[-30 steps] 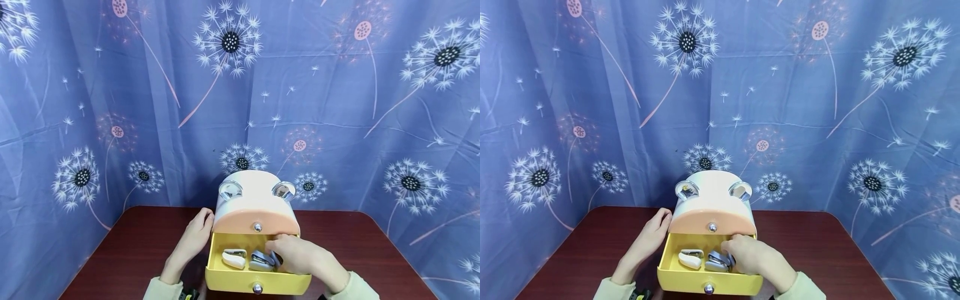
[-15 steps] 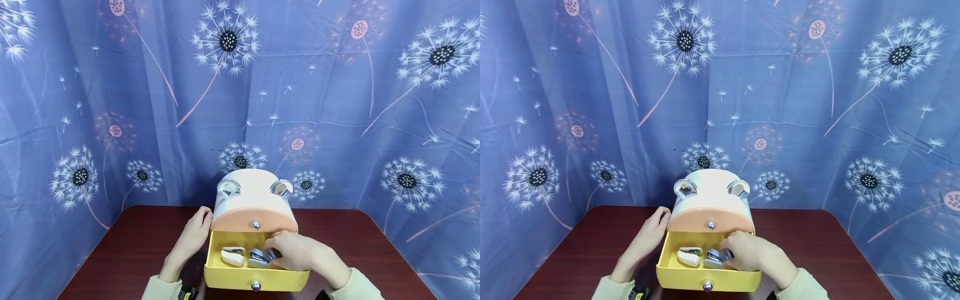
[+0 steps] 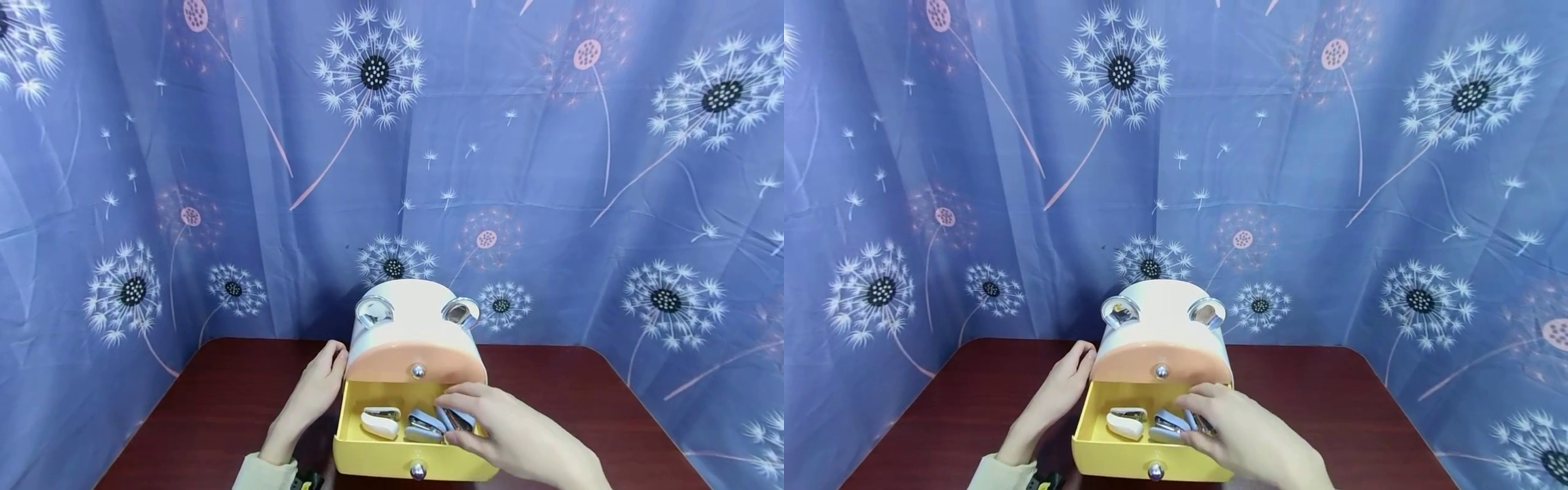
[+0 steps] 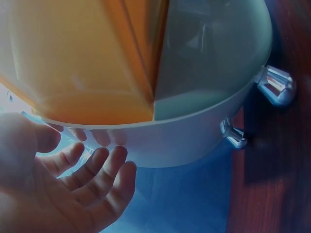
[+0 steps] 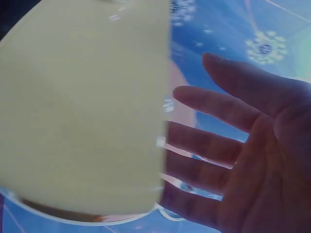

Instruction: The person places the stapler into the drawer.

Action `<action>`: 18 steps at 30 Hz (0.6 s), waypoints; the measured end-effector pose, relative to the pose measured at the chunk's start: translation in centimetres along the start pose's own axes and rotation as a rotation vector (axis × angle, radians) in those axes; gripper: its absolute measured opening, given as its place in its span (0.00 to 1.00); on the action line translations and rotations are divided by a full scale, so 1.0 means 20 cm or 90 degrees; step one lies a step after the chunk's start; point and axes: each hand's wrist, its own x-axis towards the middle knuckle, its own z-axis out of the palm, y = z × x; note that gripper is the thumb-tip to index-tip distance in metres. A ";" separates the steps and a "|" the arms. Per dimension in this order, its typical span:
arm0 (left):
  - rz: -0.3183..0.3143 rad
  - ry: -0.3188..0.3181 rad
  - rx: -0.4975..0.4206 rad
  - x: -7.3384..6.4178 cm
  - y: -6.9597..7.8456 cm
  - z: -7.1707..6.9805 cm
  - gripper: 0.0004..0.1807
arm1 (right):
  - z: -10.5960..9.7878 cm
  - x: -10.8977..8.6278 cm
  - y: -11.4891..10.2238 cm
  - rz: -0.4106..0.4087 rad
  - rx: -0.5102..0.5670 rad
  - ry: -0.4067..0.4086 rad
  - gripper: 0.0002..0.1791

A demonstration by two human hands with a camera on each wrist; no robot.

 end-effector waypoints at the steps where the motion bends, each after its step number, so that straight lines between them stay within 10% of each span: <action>1: -0.001 0.000 0.000 0.00 0.00 0.00 0.04 | 0.00 -0.01 -0.01 0.005 -0.002 0.006 0.14; 9: 0.002 -0.001 -0.003 0.00 -0.01 0.01 0.04 | 0.09 -0.04 -0.08 -0.138 -0.049 0.173 0.15; 18: 0.009 0.005 0.005 0.00 0.00 0.01 0.04 | 0.30 -0.06 -0.13 -0.170 -0.059 0.223 0.10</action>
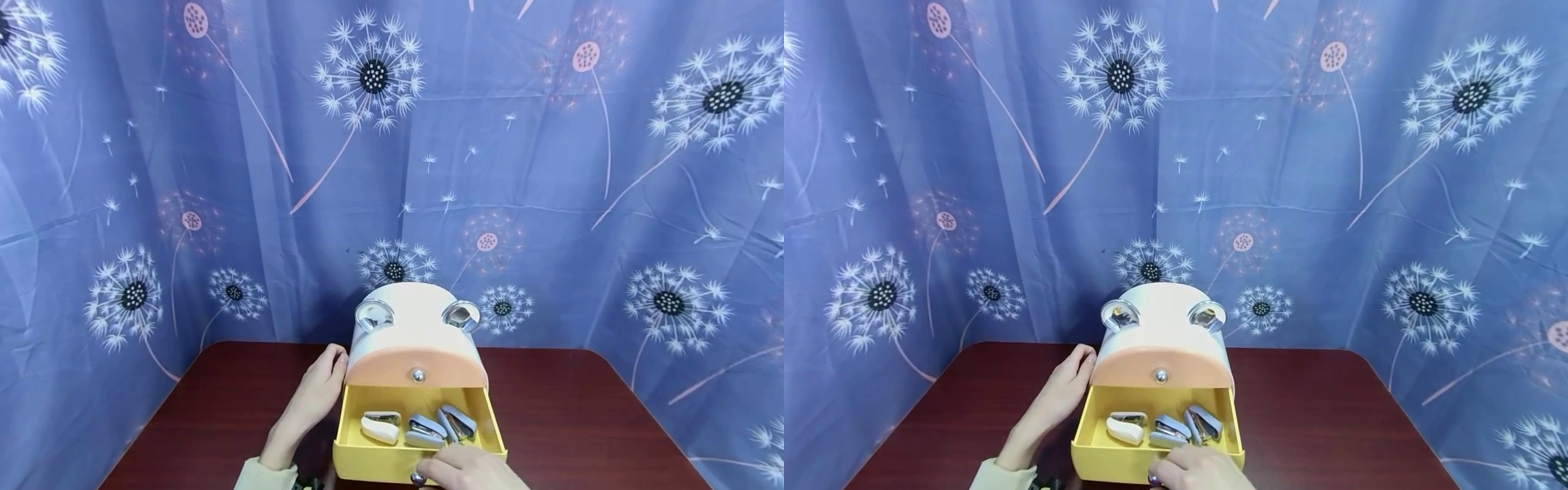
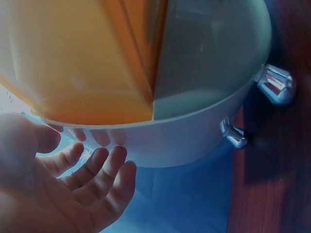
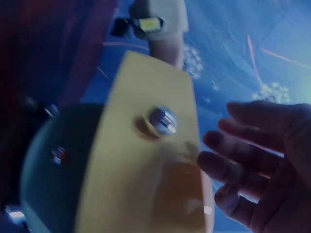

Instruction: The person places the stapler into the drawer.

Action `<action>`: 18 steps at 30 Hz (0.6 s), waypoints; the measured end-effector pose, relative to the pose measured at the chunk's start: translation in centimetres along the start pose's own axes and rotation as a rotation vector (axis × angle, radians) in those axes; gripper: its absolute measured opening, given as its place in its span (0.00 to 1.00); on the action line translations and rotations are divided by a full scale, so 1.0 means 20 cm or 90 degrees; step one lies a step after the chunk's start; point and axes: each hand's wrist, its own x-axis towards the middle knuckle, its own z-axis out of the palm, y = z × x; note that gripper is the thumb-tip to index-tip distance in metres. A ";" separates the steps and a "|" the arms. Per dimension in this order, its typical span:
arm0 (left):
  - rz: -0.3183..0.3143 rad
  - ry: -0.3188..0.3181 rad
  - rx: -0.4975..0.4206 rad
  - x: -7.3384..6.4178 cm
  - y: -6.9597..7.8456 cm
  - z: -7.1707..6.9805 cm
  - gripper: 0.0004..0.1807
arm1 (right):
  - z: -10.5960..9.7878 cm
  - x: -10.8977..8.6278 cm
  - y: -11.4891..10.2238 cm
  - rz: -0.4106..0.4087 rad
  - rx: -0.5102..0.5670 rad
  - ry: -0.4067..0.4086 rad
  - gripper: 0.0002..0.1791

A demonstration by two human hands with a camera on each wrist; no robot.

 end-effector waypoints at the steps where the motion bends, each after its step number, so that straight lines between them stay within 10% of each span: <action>1: 0.001 0.001 0.001 0.00 0.00 0.00 0.04 | 0.02 -0.01 0.00 0.011 0.001 -0.001 0.10; 11: 0.018 0.004 0.007 0.01 0.00 0.00 0.05 | 0.15 -0.07 -0.04 0.099 -0.124 0.020 0.08; 18: 0.010 0.006 0.007 0.00 0.00 0.00 0.04 | 0.19 -0.07 -0.05 0.104 -0.156 0.056 0.23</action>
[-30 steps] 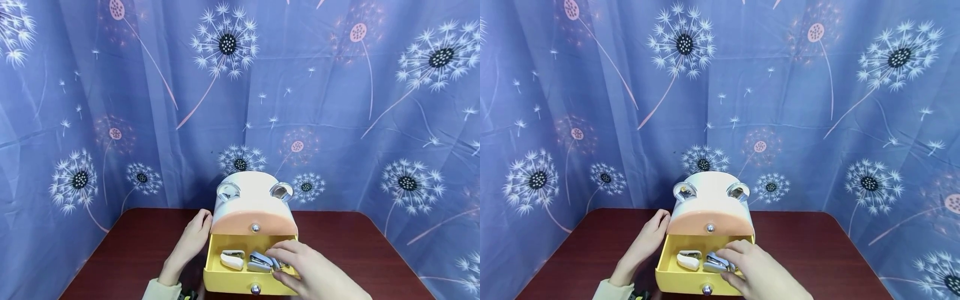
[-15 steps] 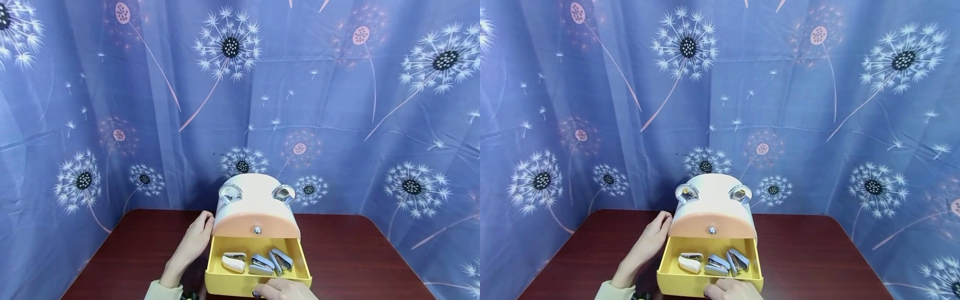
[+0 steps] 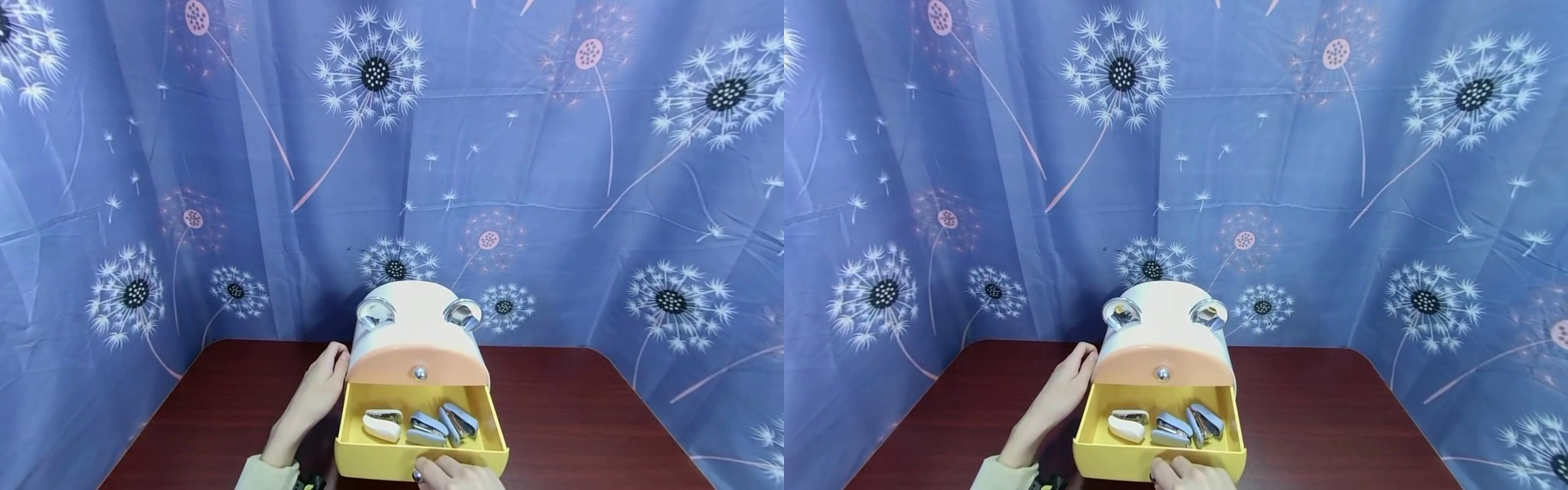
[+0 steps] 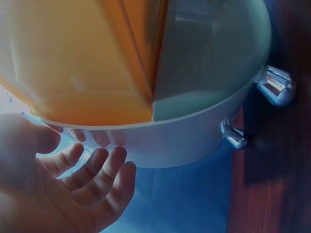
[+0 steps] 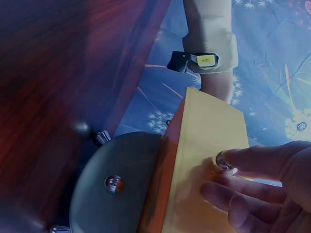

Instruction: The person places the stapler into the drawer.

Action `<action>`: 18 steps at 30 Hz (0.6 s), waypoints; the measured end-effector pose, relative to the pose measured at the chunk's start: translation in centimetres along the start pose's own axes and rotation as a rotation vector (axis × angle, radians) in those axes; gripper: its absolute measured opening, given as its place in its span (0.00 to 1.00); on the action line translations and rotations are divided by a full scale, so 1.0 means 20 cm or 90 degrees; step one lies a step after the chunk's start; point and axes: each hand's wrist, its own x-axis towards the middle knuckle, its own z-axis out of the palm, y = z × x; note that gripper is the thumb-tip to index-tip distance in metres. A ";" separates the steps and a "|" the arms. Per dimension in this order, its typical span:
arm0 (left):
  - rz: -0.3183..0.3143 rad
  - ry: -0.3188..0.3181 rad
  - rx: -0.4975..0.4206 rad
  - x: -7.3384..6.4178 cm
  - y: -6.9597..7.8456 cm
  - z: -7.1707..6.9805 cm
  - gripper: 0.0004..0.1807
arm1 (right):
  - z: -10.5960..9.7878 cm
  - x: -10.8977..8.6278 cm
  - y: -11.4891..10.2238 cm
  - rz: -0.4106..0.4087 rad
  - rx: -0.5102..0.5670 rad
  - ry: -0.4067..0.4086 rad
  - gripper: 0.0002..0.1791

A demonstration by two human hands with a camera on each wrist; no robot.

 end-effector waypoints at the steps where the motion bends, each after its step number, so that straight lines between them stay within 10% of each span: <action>1: 0.002 -0.002 0.000 0.00 0.00 0.00 0.04 | 0.00 0.00 0.00 0.003 0.000 0.003 0.23; 18: -0.010 -0.006 -0.004 0.00 -0.01 0.00 0.04 | 0.05 0.02 0.03 0.033 -0.010 0.052 0.20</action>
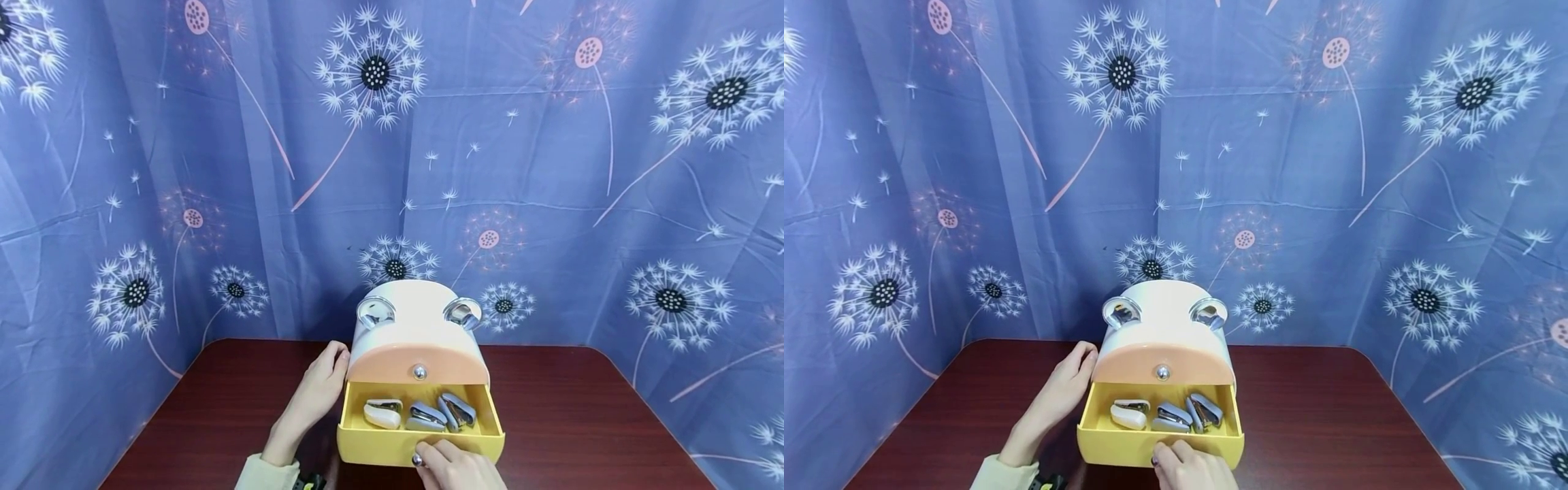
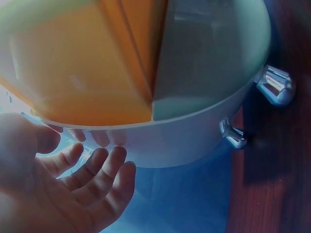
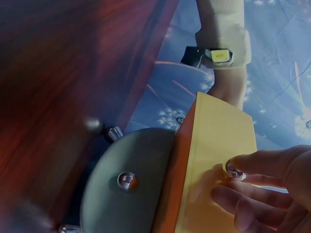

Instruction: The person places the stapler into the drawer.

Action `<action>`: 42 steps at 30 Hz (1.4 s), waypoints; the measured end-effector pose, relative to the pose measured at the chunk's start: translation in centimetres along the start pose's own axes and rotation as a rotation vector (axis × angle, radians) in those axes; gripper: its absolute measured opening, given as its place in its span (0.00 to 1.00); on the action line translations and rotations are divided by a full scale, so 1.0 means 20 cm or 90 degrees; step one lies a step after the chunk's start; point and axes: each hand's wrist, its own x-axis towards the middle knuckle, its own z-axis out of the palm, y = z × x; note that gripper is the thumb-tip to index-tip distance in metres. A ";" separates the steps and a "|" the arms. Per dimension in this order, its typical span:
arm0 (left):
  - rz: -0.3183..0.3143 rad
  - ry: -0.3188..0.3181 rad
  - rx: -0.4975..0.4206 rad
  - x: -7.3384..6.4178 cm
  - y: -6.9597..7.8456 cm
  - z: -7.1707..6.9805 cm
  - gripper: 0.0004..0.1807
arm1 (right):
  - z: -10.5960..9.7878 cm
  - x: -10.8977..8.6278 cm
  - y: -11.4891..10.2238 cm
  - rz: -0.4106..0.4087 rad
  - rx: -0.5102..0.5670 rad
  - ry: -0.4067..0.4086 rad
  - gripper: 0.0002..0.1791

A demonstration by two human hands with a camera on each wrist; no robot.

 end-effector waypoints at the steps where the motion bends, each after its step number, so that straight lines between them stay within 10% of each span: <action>1: 0.000 -0.001 0.000 0.00 0.00 0.00 0.04 | 0.00 0.00 0.01 -0.003 0.001 0.001 0.20; 8: 0.004 -0.001 -0.004 0.00 0.00 0.00 0.04 | 0.02 0.02 0.04 -0.002 0.015 -0.012 0.05; 24: -0.006 -0.015 -0.003 0.00 0.01 -0.01 0.04 | 0.07 0.07 0.10 0.039 0.041 -0.062 0.12; 42: -0.014 -0.020 -0.002 0.00 0.01 -0.01 0.06 | 0.15 0.10 0.18 0.043 0.009 0.018 0.11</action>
